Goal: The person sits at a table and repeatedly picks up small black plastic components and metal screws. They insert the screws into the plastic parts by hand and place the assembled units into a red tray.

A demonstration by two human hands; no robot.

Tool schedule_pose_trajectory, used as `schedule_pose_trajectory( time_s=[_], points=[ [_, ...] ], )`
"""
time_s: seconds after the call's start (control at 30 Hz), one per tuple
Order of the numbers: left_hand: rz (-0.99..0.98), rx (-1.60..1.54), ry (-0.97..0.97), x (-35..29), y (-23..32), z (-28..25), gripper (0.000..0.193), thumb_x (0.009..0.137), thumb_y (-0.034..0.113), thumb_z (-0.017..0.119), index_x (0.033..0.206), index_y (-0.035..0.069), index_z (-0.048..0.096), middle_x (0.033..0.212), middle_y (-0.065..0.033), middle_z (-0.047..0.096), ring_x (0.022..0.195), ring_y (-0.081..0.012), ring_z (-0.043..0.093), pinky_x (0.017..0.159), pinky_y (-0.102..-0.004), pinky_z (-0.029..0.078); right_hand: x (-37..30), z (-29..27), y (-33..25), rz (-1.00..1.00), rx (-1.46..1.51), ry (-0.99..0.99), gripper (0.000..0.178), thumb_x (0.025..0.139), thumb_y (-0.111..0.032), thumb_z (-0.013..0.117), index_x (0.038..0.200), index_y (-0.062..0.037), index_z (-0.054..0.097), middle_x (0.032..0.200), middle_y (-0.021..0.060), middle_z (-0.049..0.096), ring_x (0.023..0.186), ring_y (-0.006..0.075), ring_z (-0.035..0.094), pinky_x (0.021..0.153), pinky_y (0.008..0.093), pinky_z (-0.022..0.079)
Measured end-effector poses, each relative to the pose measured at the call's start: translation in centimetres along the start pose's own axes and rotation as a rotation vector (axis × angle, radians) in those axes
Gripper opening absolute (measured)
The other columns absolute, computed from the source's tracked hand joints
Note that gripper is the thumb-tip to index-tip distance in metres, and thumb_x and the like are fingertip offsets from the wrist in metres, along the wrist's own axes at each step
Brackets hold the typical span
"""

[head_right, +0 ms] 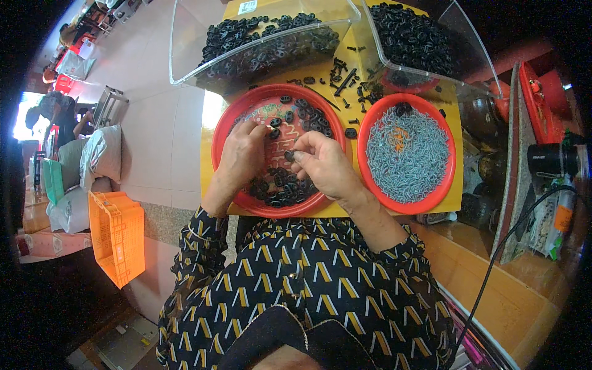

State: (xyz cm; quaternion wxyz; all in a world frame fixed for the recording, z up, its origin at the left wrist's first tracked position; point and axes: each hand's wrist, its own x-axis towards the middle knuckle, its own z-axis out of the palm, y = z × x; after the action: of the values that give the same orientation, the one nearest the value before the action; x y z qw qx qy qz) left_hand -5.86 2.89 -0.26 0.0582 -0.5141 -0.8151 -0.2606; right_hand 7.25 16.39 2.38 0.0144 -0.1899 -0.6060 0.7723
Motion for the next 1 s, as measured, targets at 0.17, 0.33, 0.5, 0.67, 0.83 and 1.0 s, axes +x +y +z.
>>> schedule_pose_trajectory(
  time_s=[0.17, 0.33, 0.5, 0.67, 0.83, 1.0],
  points=[
    [-0.474, -0.855, -0.007, -0.8, 1.4, -1.5, 0.019, 0.075, 0.002, 0.057, 0.094, -0.002, 0.057, 0.075, -0.0069, 0.058, 0.064, -0.0154, 0.054, 0.059, -0.0293, 0.045, 0.0, 0.1, -0.4, 0.025, 0.124, -0.018, 0.007, 0.083, -0.006, 0.049, 0.086, 0.0009, 0.048, 0.075, 0.0043, 0.053, 0.062, 0.0091, 0.054, 0.051, 0.0186, 0.045],
    [-0.695, -1.618, 0.027, -2.7, 2.7, -1.8, 0.021, 0.079, 0.006, 0.058, 0.099, -0.001, 0.056, 0.074, -0.0032, 0.057, 0.063, -0.0094, 0.053, 0.057, -0.0207, 0.044, 0.0, 1.2, -0.5, -0.009, 0.166, -0.052, 0.009, 0.083, -0.006, 0.05, 0.088, 0.0007, 0.049, 0.075, 0.0042, 0.053, 0.062, 0.009, 0.054, 0.051, 0.0185, 0.045],
    [-0.634, -1.782, 0.01, -4.2, 3.6, -1.8, 0.024, 0.078, 0.001, 0.057, 0.101, -0.001, 0.055, 0.076, -0.0051, 0.057, 0.065, -0.0109, 0.054, 0.058, -0.0211, 0.044, -0.7, 1.9, -0.8, -0.049, 0.128, -0.033, 0.014, 0.081, -0.005, 0.052, 0.093, 0.0017, 0.051, 0.081, 0.0056, 0.055, 0.064, 0.0088, 0.055, 0.052, 0.0194, 0.045],
    [-0.63, -1.85, 0.063, -4.5, 4.1, -2.1, 0.026, 0.078, 0.002, 0.057, 0.104, -0.001, 0.053, 0.08, -0.0057, 0.056, 0.065, -0.0112, 0.053, 0.058, -0.0212, 0.044, -1.3, 2.5, -1.3, -0.054, 0.122, -0.003, 0.014, 0.079, -0.004, 0.055, 0.092, 0.0008, 0.052, 0.081, 0.004, 0.055, 0.064, 0.0078, 0.055, 0.053, 0.0182, 0.046],
    [-0.589, -1.899, 0.089, -4.9, 4.0, -1.8, 0.027, 0.079, 0.005, 0.058, 0.104, -0.001, 0.053, 0.08, -0.005, 0.056, 0.064, -0.0104, 0.051, 0.058, -0.0211, 0.043, -1.8, 2.6, -1.8, -0.039, 0.049, 0.014, 0.011, 0.079, -0.003, 0.055, 0.09, 0.0004, 0.052, 0.076, 0.0028, 0.055, 0.062, 0.0067, 0.055, 0.051, 0.0174, 0.045],
    [-0.58, -1.853, 0.106, -5.2, 4.3, -1.7, 0.027, 0.078, 0.007, 0.06, 0.103, -0.001, 0.053, 0.077, -0.0033, 0.056, 0.063, -0.0091, 0.051, 0.057, -0.0206, 0.042, -1.9, 3.0, -1.6, -0.063, -0.018, 0.038, 0.01, 0.079, -0.003, 0.056, 0.088, 0.0001, 0.053, 0.074, 0.0018, 0.055, 0.059, 0.0052, 0.054, 0.049, 0.0171, 0.045]
  ],
)
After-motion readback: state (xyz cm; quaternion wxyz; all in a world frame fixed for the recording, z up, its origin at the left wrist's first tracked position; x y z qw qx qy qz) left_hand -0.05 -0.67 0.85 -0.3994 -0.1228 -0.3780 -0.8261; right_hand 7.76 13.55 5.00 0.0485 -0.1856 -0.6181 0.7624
